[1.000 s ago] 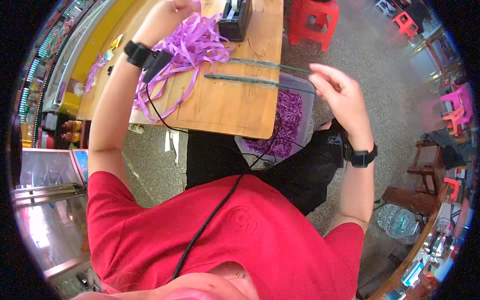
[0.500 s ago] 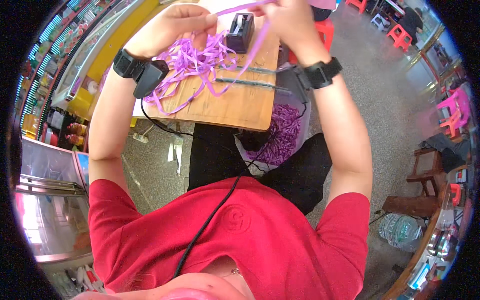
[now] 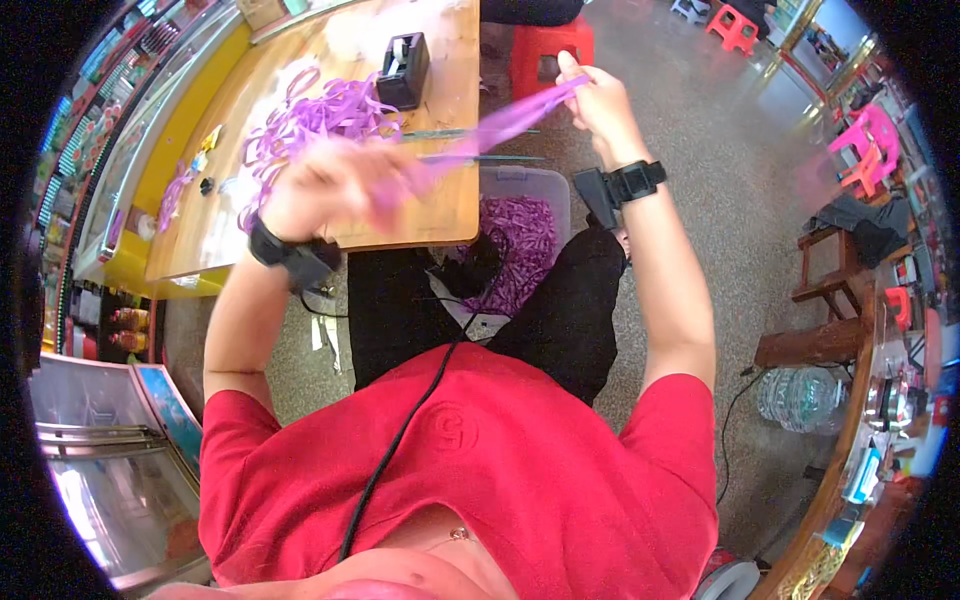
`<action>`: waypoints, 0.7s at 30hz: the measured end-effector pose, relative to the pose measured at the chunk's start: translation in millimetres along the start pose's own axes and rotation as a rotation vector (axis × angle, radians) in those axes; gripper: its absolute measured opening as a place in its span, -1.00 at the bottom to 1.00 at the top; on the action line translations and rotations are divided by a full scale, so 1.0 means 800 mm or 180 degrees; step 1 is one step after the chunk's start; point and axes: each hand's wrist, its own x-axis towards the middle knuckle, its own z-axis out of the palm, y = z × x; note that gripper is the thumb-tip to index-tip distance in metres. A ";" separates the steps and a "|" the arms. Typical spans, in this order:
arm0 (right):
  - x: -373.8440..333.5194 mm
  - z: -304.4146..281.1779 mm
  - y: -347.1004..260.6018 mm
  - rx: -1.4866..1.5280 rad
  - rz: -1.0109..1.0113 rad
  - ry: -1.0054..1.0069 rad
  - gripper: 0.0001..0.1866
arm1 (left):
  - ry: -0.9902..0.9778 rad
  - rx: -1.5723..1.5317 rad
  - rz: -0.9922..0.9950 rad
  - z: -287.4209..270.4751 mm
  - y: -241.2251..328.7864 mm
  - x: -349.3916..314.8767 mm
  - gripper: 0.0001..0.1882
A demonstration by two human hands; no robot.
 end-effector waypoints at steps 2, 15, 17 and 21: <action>-0.006 -0.003 0.007 0.0317 0.0010 -0.0157 -0.58 | -0.1130 0.0737 0.0017 0.046 -0.023 0.023 -0.82; -0.090 -0.031 -0.054 -0.0559 -0.1071 -0.2028 -0.89 | 0.0262 -0.0694 -0.1393 0.021 -0.135 0.094 -0.63; -0.092 -0.048 -0.051 -0.0809 -0.1136 -0.1830 -0.91 | 0.0149 -0.0615 -0.1415 0.015 -0.149 0.097 -0.66; -0.084 -0.086 -0.021 -0.0451 -0.0869 -0.1939 -0.90 | -0.0013 -0.0491 -0.1377 0.007 -0.153 0.107 -0.73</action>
